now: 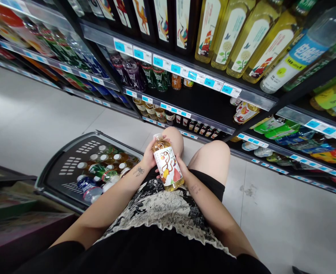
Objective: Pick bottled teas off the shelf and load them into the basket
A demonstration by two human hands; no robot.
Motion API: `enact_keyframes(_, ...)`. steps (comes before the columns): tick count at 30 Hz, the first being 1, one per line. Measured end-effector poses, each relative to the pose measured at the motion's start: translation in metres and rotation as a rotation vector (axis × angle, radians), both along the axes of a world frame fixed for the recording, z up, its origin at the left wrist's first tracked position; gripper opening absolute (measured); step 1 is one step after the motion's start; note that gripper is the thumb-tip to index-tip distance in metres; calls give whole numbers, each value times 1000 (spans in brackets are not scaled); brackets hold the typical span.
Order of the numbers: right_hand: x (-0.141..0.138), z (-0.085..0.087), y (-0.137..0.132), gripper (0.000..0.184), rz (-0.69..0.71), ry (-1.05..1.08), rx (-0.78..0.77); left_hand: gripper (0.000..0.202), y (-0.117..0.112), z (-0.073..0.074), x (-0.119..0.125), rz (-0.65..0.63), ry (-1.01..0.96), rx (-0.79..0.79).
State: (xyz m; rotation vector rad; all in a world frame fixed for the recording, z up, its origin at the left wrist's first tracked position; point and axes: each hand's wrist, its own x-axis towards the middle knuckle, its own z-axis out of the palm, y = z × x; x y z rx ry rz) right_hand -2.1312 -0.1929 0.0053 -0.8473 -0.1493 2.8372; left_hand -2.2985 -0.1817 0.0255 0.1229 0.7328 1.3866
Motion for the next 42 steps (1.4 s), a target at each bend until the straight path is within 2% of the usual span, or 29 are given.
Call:
enact_keyframes(6, 5, -10, -11, 83, -34, 41, 44, 46, -5, 9, 1, -4, -3, 24)
enact_keyframes(12, 8, -13, -6, 80, 14, 62, 83, 60, -11, 16, 0, 46, 26, 118)
enact_keyframes(17, 14, -20, 3, 90, 87, 133, 118, 58, -13, 17, 2, 6, 105, 153)
enact_keyframes(22, 20, -8, 4, 95, 83, 172, 232, 42, -15, 16, 11, -29, 274, 174)
enact_keyframes(28, 19, 3, -5, 102, 19, 95, 275, 54, -13, 13, 20, -67, 402, 117)
enact_keyframes(31, 17, 1, -13, 97, -73, 72, 330, 58, -10, 12, 25, -42, 433, 112)
enact_keyframes(34, 18, -2, -18, 81, -272, -15, 486, 62, -12, 10, 27, -124, 403, 156)
enact_keyframes(37, 22, -1, -12, 61, -586, -299, 698, 61, -16, 8, 29, -207, 361, 226)
enact_keyframes(39, 26, 3, -5, 59, -739, -532, 887, 60, -18, 7, 33, -271, 345, 276)
enact_keyframes(40, 28, 5, -2, 61, -773, -641, 981, 62, -18, 7, 36, -317, 351, 292)
enact_keyframes(42, 31, 9, 2, 66, -753, -820, 1123, 71, -16, 6, 43, -397, 390, 307)
